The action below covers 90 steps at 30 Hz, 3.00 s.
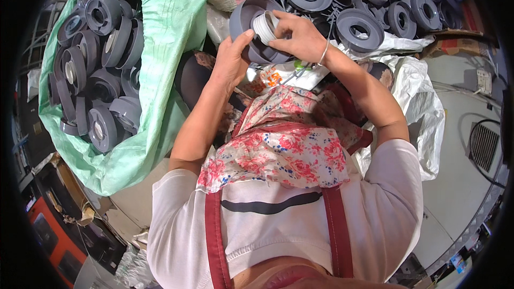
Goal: The person takes grey plastic circular parts from a large green bag and places them into a pile on a white bag by hand.
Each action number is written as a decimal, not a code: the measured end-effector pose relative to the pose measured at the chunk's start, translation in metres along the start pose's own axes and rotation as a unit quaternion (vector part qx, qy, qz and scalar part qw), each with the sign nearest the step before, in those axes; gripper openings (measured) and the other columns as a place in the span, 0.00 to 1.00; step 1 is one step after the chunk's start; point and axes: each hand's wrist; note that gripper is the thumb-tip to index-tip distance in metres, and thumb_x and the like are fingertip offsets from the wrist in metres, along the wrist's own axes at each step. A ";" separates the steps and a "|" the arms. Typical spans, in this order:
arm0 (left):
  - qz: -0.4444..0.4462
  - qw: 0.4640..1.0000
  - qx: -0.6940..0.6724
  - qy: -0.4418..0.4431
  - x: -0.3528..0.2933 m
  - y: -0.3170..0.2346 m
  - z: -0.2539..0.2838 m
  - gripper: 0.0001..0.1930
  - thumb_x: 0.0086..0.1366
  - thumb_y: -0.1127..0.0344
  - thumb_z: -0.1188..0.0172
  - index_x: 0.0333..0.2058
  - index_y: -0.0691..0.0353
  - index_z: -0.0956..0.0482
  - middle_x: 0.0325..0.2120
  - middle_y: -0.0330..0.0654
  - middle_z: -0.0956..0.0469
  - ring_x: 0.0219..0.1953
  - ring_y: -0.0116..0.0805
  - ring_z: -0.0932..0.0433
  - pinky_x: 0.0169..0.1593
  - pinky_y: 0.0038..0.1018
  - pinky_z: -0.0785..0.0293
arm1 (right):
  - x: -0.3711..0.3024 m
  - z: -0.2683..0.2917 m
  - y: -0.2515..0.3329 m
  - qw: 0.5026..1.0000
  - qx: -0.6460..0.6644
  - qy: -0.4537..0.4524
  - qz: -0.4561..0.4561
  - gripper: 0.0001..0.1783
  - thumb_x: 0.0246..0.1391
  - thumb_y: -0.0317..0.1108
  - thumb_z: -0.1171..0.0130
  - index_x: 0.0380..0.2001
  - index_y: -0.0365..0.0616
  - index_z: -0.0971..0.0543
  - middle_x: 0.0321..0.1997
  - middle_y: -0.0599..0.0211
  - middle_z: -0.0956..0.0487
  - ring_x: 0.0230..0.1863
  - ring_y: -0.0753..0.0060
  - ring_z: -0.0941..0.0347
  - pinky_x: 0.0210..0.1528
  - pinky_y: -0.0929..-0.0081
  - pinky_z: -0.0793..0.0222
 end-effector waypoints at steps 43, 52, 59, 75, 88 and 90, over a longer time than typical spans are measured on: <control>-0.358 0.726 0.537 -0.237 -0.073 -0.100 -0.017 0.27 0.50 0.70 0.34 0.49 0.70 0.34 0.41 0.42 0.29 0.42 0.30 0.31 0.47 0.27 0.34 | 0.041 -0.005 -0.045 0.965 -0.247 -0.090 0.003 0.38 0.42 0.52 0.38 0.48 0.31 0.35 0.49 0.42 0.31 0.51 0.48 0.34 0.54 0.62 0.39; -0.137 0.934 0.301 -0.136 -0.029 -0.063 -0.021 0.40 0.52 0.61 0.37 0.58 0.72 0.47 0.58 0.55 0.45 0.59 0.42 0.41 0.57 0.30 0.41 | 0.069 -0.003 -0.091 0.954 -0.249 -0.043 -0.161 0.27 0.40 0.33 0.36 0.44 0.35 0.32 0.48 0.45 0.30 0.51 0.48 0.36 0.52 0.63 0.38; 0.040 0.985 -0.008 -0.170 0.010 -0.004 0.017 0.15 0.53 0.63 0.38 0.34 0.66 0.28 0.27 0.40 0.26 0.32 0.33 0.26 0.43 0.31 0.29 | 0.014 -0.008 -0.037 0.991 0.001 0.030 -0.131 0.27 0.46 0.49 0.41 0.42 0.38 0.28 0.44 0.51 0.26 0.46 0.54 0.29 0.45 0.65 0.32; -0.005 0.999 -0.038 -0.027 -0.011 0.002 -0.012 0.21 0.63 0.58 0.51 0.48 0.69 0.34 0.42 0.47 0.27 0.44 0.37 0.27 0.50 0.39 0.31 | -0.009 0.000 0.011 0.985 -0.090 -0.104 0.100 0.23 0.41 0.38 0.36 0.39 0.34 0.26 0.49 0.40 0.31 0.50 0.47 0.32 0.50 0.69 0.34; 0.049 0.997 0.052 0.038 -0.029 -0.019 -0.011 0.21 0.61 0.61 0.46 0.48 0.71 0.34 0.42 0.45 0.27 0.42 0.32 0.26 0.48 0.31 0.29 | -0.010 0.013 0.034 0.945 -0.270 0.022 0.184 0.42 0.24 0.29 0.30 0.48 0.37 0.38 0.45 0.52 0.37 0.50 0.50 0.40 0.47 0.65 0.33; 0.069 0.995 0.051 0.042 -0.030 -0.022 -0.009 0.22 0.61 0.60 0.46 0.47 0.71 0.34 0.42 0.45 0.27 0.42 0.32 0.26 0.48 0.31 0.28 | -0.010 0.020 0.035 0.915 -0.313 0.067 0.246 0.44 0.23 0.29 0.30 0.49 0.38 0.39 0.45 0.55 0.37 0.50 0.51 0.40 0.45 0.66 0.32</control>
Point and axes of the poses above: each hand's wrist, its own x-axis towards the middle knuckle, its own z-axis out of the back of the hand, y = z × x
